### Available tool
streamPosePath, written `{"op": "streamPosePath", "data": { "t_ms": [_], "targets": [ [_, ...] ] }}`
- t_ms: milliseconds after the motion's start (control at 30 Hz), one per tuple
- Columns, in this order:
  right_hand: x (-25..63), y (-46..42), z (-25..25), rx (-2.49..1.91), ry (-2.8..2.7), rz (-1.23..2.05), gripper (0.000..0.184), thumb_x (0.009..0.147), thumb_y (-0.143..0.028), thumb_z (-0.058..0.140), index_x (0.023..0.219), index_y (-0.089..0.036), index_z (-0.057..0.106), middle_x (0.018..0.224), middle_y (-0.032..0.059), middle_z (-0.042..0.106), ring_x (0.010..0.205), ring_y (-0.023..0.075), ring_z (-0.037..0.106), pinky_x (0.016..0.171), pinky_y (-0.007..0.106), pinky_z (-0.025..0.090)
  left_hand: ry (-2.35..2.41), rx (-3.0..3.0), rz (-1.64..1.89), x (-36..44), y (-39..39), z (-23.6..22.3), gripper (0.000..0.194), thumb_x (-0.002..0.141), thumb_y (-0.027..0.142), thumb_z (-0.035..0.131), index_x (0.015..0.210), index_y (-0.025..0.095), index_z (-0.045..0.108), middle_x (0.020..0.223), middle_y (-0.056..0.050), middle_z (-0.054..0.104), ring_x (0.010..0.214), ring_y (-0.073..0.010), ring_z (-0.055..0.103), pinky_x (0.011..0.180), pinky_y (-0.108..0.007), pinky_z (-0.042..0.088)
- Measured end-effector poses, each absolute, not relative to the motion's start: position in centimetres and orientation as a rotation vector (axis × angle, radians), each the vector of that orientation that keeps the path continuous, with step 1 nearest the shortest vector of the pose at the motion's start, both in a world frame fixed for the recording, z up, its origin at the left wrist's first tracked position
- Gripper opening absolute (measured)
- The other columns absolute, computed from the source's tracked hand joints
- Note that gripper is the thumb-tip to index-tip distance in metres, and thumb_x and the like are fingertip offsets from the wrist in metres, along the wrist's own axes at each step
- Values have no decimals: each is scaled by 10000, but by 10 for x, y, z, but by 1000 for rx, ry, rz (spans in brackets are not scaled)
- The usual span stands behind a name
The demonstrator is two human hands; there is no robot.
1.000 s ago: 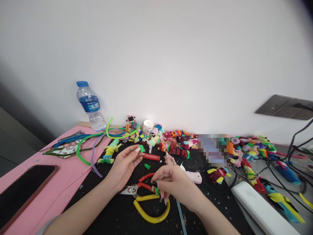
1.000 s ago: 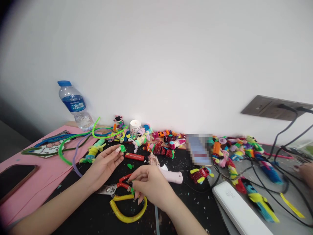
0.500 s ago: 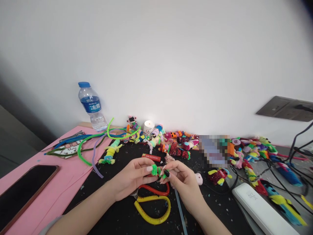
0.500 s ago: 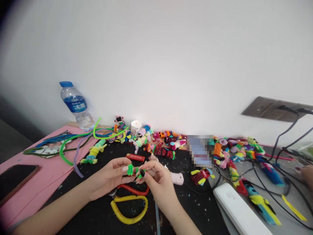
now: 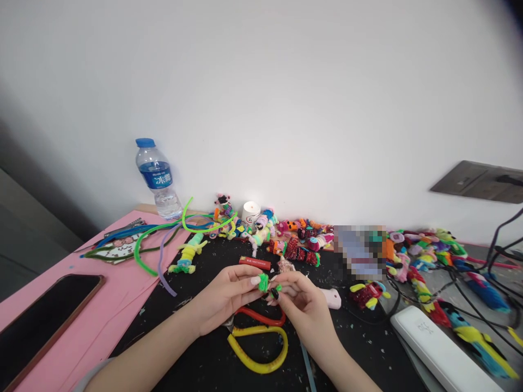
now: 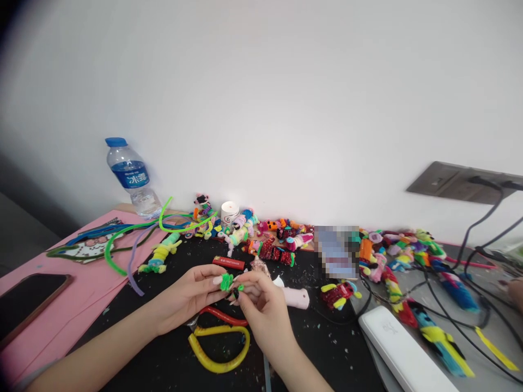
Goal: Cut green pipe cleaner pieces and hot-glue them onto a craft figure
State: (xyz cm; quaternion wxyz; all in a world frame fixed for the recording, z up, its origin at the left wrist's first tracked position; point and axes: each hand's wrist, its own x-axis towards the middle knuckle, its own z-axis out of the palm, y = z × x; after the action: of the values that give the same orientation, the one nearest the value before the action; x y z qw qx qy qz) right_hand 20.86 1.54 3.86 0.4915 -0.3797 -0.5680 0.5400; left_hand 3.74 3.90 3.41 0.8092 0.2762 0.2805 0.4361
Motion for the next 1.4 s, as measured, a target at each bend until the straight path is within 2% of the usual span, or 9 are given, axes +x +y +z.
{"op": "streamPosePath", "data": {
  "t_ms": [233,367,433,600,800,967,1100,1233,1400],
  "targets": [
    [209,11,37,-925,-1453,1265,201,810,-147,490,994,-223,517,921,47,615,780,162,594,675,301,501,630,571,984,36,41,34,147,705,127,713,849,108,690,854,-78,703,852,-179,650,863,-289,487],
    [208,8,39,-991,-1537,1198,256,800,-98,439,1018,-222,489,879,27,602,671,134,550,579,251,446,626,495,1099,32,46,31,136,727,95,686,861,116,679,857,-71,700,839,-159,648,851,-271,501],
    [209,7,41,-1034,-1599,1132,269,764,-58,417,968,-209,506,788,4,587,620,126,518,544,234,400,631,443,1179,30,50,30,124,748,68,655,857,125,672,836,-54,696,815,-144,649,842,-271,511],
    [214,6,44,-1077,-1696,1032,217,694,-40,349,669,-188,506,611,-24,491,566,124,440,534,237,329,634,403,1240,26,55,28,132,771,51,621,867,132,661,816,-42,686,785,-130,651,831,-262,521],
    [219,3,47,-1085,-1706,972,157,709,-134,341,642,-187,473,621,-6,477,601,151,432,568,268,326,601,498,1040,32,44,32,150,702,106,715,847,117,681,850,-73,699,806,-152,650,827,-280,513],
    [219,3,45,-1125,-1778,853,143,800,-207,369,762,-180,504,659,-1,478,597,153,431,554,270,321,567,517,951,34,39,36,135,685,120,733,813,117,692,789,-52,696,782,-141,648,812,-271,510],
    [218,3,42,-1183,-1834,761,134,837,-221,403,886,-185,524,639,-22,418,563,141,401,533,260,310,578,525,911,33,38,37,109,692,110,724,795,118,689,791,-47,689,785,-143,647,810,-276,505],
    [219,3,44,-1148,-1874,675,204,828,-193,425,1015,-197,505,603,-51,341,538,134,390,524,247,312,577,520,899,32,38,35,120,687,123,731,799,127,689,793,-48,687,793,-150,646,802,-284,507],
    [218,4,46,-1152,-1917,597,347,779,-165,483,1124,-194,464,611,-59,354,526,125,394,525,234,345,571,536,893,31,38,32,137,686,139,735,814,133,685,814,-53,691,813,-157,645,799,-281,505]
  ]
}}
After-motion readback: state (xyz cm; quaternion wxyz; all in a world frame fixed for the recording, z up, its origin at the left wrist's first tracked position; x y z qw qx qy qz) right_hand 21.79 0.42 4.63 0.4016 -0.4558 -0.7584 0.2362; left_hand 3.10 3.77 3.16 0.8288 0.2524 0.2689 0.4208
